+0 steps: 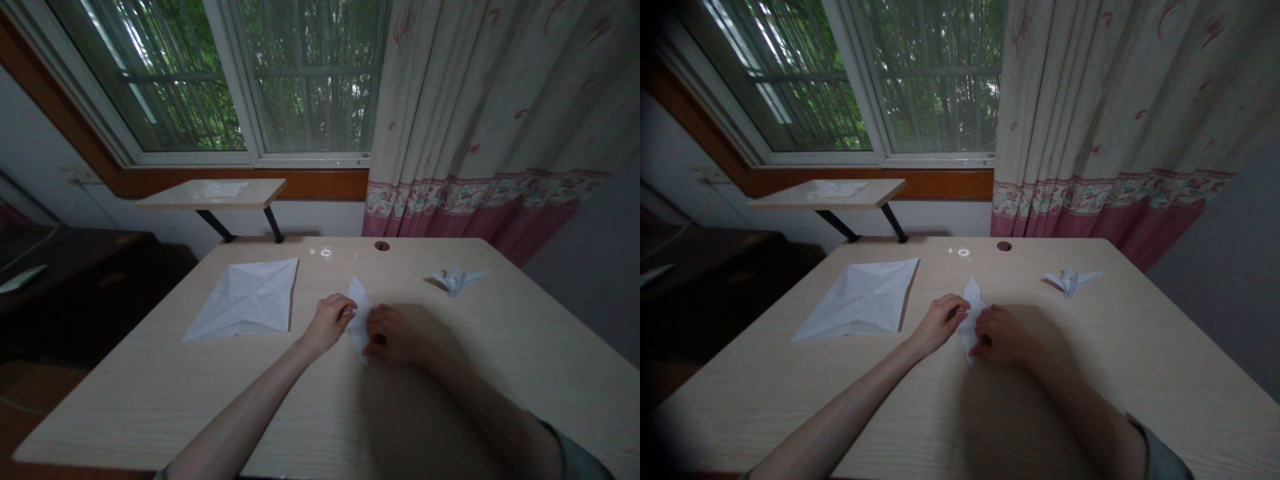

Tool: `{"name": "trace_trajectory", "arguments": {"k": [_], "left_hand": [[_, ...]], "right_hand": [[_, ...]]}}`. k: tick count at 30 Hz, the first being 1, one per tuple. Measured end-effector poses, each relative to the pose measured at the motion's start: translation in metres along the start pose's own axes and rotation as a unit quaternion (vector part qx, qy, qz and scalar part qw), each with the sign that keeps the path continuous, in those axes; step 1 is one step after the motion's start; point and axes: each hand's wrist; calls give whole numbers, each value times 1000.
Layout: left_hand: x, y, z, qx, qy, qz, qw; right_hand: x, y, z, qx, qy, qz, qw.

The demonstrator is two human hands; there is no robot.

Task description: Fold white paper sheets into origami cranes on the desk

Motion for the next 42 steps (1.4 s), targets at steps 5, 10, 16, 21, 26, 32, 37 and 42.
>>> {"name": "trace_trajectory", "arguments": {"k": [5, 10, 16, 21, 26, 32, 37, 42], "left_hand": [[-3, -1, 2, 5, 11, 14, 1000], [-3, -1, 3, 9, 14, 13, 1000], [-2, -1, 4, 19, 2, 11, 1000], [-4, 0, 7, 53, -35, 0, 998], [-6, 1, 10, 83, -61, -7, 995], [-11, 2, 13, 105, -79, -10, 991], [-16, 4, 13, 112, -104, -18, 988], [-16, 7, 13, 111, -107, -40, 987]], "right_hand": [[6, -1, 5, 36, -8, 16, 999], [1, 0, 0, 31, -20, 44, 998], [-15, 1, -10, -73, 8, 5, 997], [-31, -1, -18, -176, 51, -89, 979], [-34, -3, -19, -203, 80, -142, 966], [-30, -5, -14, -176, 58, -168, 968], [-29, -6, -13, -162, 55, -178, 969], [-32, -6, -15, -159, 60, -169, 971]]}}
Point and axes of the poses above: each hand's wrist, its own y-axis away from the middle knuckle, its own z-axis out of the back of the hand, x = y × z, and after that the axes turned 8 degrees about -y, right-handed
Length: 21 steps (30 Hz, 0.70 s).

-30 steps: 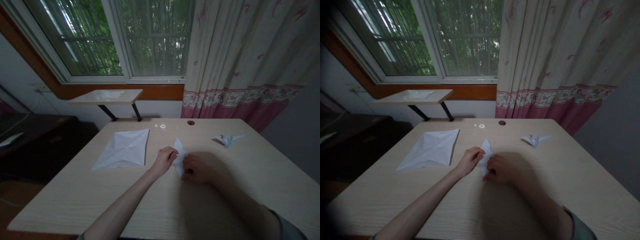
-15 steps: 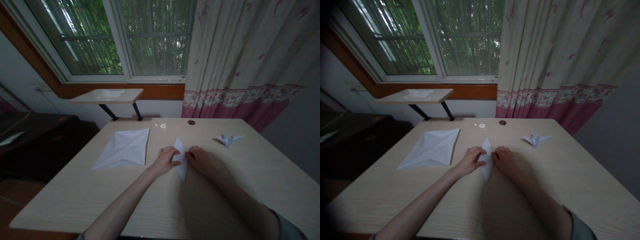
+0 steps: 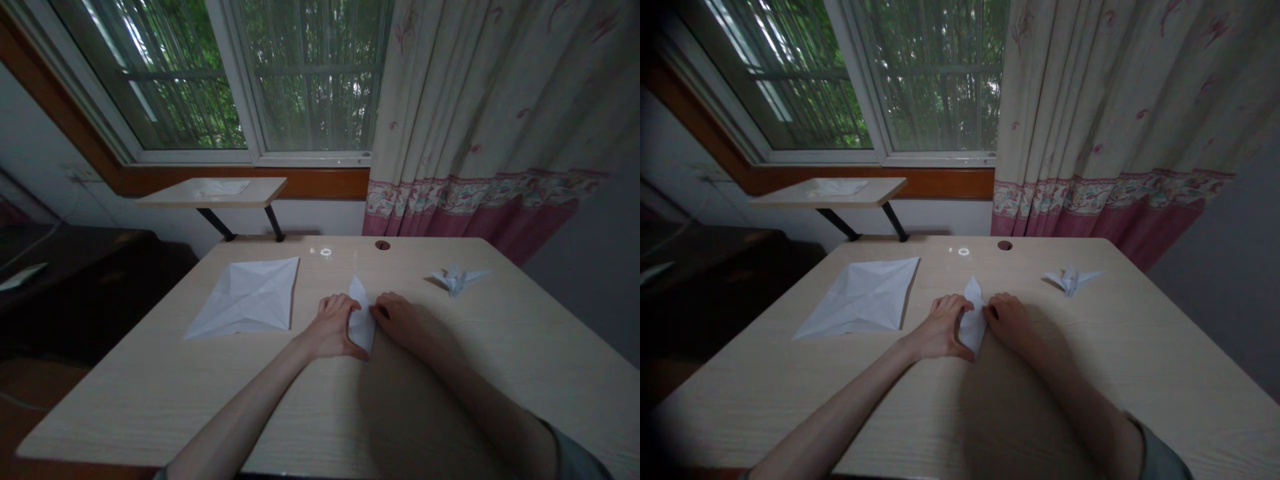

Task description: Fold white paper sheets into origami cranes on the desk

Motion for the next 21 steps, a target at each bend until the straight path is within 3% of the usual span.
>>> {"name": "trace_trajectory", "arguments": {"k": [6, 12, 21], "left_hand": [[2, -3, 2, -7, 39, 34, 999], [9, -5, 4, -61, 125, 16, 990], [11, -4, 1, -69, 136, 28, 988]], "right_hand": [[1, 0, 2, -23, -52, 23, 998], [0, 0, 1, -53, -157, 102, 981], [-5, 4, -1, -54, -224, 166, 959]]}}
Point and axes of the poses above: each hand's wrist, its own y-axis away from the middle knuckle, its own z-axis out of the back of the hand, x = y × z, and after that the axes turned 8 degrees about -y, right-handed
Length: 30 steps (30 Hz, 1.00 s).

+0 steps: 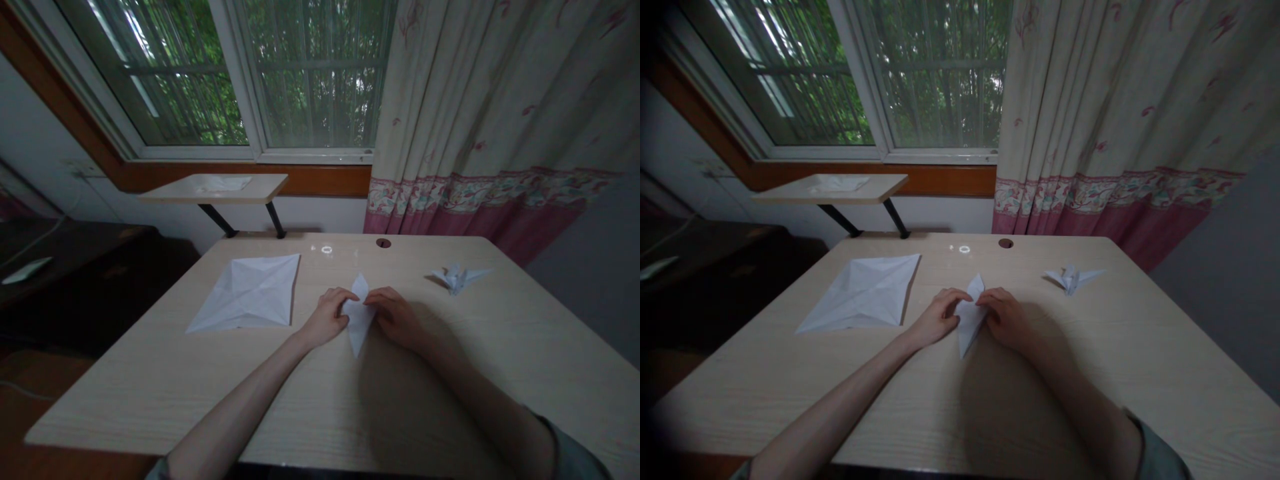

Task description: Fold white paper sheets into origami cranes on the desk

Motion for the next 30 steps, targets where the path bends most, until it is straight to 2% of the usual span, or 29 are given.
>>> {"name": "trace_trajectory", "arguments": {"k": [9, 30], "left_hand": [[1, -1, -1, -4, -8, -1, 1000], [2, -2, -1, -4, 22, -14, 1000]], "right_hand": [[3, 0, 3, 25, 5, 0, 1000], [8, -3, 5, 13, -8, -2, 1000]]}}
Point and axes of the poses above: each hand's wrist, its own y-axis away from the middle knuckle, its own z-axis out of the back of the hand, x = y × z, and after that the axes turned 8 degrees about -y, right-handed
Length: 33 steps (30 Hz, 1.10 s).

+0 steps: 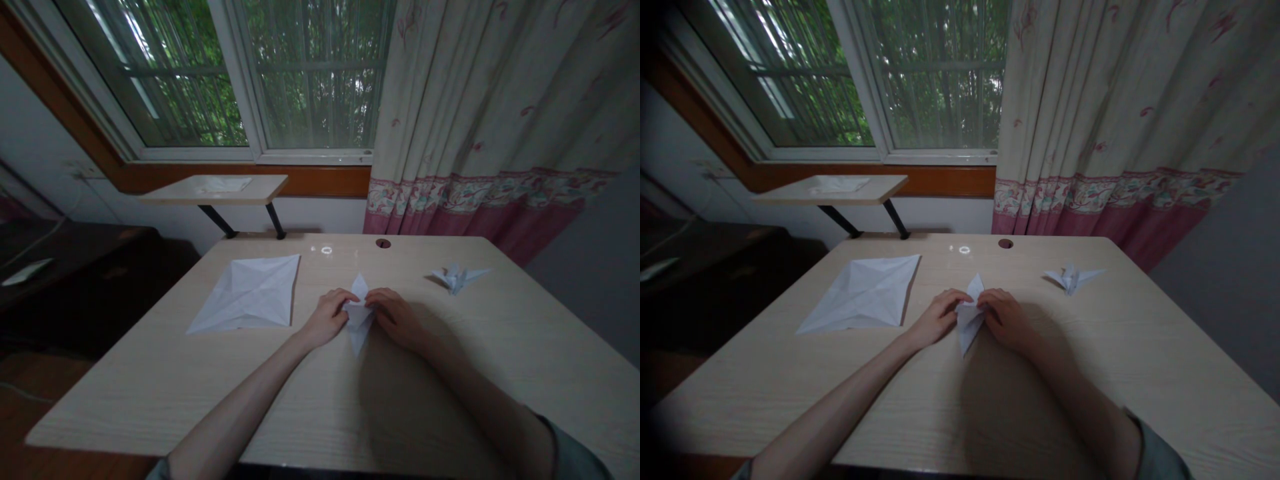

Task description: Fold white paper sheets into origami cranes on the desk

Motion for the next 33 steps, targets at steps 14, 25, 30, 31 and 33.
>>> {"name": "trace_trajectory", "arguments": {"k": [14, 25, 30, 31, 33], "left_hand": [[4, -1, -6, -51, 75, 56, 994], [3, 4, -11, -92, 69, 54, 992], [2, 5, -11, -97, 9, -3, 995], [2, 5, -10, -93, -4, -20, 995], [1, 5, -10, -84, -26, -38, 995]], "right_hand": [[-8, -2, -9, -42, -16, -83, 996], [-9, -1, -12, -70, -67, -162, 982], [-12, -1, -13, -58, -32, -117, 991], [-12, -1, -13, -54, -9, -101, 993], [-13, 0, -12, -35, 36, -84, 995]]}}
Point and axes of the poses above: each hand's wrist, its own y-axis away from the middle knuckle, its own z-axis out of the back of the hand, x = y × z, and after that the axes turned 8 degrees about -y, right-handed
